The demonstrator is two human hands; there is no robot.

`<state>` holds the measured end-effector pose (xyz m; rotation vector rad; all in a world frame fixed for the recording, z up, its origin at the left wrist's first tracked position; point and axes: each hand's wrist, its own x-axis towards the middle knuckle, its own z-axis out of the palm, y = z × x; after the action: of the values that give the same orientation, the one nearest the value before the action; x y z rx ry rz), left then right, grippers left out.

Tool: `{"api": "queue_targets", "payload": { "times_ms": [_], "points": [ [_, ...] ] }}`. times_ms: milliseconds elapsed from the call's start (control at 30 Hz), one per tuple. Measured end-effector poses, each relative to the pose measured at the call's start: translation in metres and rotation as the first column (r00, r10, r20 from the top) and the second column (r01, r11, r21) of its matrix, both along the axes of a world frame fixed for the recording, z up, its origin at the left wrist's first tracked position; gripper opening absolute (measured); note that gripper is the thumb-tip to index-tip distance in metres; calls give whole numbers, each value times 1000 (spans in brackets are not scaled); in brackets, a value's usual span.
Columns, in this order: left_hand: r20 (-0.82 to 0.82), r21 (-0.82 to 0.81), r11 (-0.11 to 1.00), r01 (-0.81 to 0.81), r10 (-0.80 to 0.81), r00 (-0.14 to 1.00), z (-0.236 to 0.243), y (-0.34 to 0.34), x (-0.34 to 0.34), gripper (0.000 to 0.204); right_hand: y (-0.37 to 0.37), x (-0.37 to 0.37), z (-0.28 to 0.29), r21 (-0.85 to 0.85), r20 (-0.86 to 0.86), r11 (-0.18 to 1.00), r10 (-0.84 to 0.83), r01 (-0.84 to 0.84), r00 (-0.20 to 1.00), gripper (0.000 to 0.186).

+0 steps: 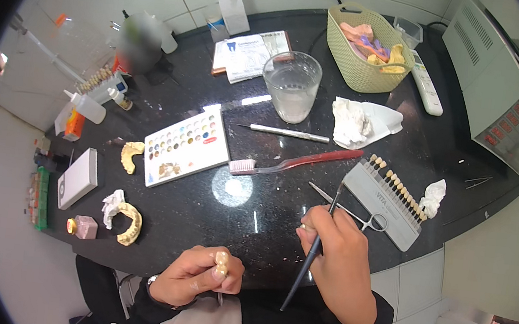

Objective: The person applies a liquid or paste substance to a dental bridge using a brush, dipping the brush into a palette of different shades before applying it to the prosthetic.

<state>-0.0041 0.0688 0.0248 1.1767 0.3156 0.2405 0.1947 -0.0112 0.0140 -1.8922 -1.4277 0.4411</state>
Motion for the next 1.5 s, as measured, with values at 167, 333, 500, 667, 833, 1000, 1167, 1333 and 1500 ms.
{"api": "queue_targets", "payload": {
  "times_ms": [167,333,500,667,833,1000,1167,1333,1500],
  "points": [
    [42,242,970,35,-47,998,-3,7,-4,22,1,-4,0,8,-46,1000,28,-28,999,17],
    [39,365,930,36,-54,998,-2,6,-2,21,2,-5,-2,25,-156,1000,4,0,988,18],
    [53,375,926,44,-69,996,-4,6,0,22,3,-7,-4,54,-79,998,-9,14,997,17],
    [47,379,924,44,-67,997,-4,6,-2,21,-3,-10,6,-27,18,999,-29,29,999,19],
    [63,356,934,9,-34,997,-8,9,-5,21,-15,-20,18,-139,89,980,-133,145,987,23],
    [83,362,931,-41,12,997,-11,7,-6,21,-9,-20,16,-165,191,981,-72,105,979,18],
    [70,314,948,-44,23,997,-9,7,-13,20,-4,-18,21,-221,173,974,-20,59,985,17],
    [59,259,966,4,-20,998,-2,11,-12,21,-6,-23,20,-219,141,970,-71,101,987,17],
    [174,326,935,-140,86,981,-7,4,-9,26,-6,-30,20,-211,188,971,-71,110,980,17]
  ]
}}
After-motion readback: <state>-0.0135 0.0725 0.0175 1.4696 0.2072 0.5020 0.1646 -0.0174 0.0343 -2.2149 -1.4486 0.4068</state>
